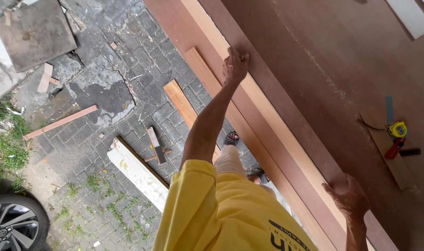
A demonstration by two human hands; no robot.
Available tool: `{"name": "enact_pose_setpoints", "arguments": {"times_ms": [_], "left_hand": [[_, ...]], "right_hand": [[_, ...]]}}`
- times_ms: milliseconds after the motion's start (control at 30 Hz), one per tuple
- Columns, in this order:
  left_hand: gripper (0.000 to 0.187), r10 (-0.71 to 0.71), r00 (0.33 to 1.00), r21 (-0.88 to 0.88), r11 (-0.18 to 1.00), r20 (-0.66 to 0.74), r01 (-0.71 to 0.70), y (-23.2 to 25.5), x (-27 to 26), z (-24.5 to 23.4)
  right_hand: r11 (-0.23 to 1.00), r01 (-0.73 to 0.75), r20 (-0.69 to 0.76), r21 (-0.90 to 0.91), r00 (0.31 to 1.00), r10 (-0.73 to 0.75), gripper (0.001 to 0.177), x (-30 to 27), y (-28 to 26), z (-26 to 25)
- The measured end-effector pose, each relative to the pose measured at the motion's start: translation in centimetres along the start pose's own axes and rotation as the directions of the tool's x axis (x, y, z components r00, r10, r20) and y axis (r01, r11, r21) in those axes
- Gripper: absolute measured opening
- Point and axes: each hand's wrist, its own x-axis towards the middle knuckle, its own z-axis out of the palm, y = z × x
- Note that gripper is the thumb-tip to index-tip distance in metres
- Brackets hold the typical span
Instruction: Aligning wooden boards and smoothing the edges using a manual hand plane.
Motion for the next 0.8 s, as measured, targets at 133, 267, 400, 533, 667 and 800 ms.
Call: {"name": "enact_pose_setpoints", "arguments": {"times_ms": [133, 267, 400, 533, 667, 800], "left_hand": [[0.012, 0.229, 0.972, 0.044, 0.973, -0.043, -0.227, -2.9, 2.1, 0.6], [0.008, 0.431, 0.898, -0.017, 0.901, -0.092, -0.434, -5.3, 3.7, 0.7], [0.016, 0.209, 0.959, -0.115, 0.966, -0.19, -0.233, -7.1, 2.4, -3.7], [0.022, -0.275, 0.933, -0.328, 0.925, -0.234, 0.19, -10.9, -3.5, -9.7], [0.021, -0.47, 0.85, -0.02, 0.878, -0.237, 0.479, -24.9, -12.7, -9.8], [0.011, -0.472, 0.853, 0.1, 0.859, -0.225, 0.502, -36.0, -26.8, -6.4]], "right_hand": [[0.991, 0.121, -0.101, -0.058, 0.987, -0.126, 0.093, -0.3, 1.5, 1.3], [0.988, 0.141, -0.101, -0.059, 0.984, -0.147, 0.094, -0.5, 2.4, 1.7], [0.969, 0.221, -0.157, -0.112, 0.959, -0.237, 0.092, -0.3, 2.7, 2.1], [0.957, 0.24, -0.208, -0.161, 0.94, -0.271, 0.09, 0.2, 3.5, 2.7], [0.916, 0.353, -0.251, -0.192, 0.885, -0.393, 0.089, 0.3, 3.8, 2.8], [0.927, 0.317, -0.247, -0.201, 0.899, -0.361, 0.085, 0.7, 4.6, 3.4]]}}
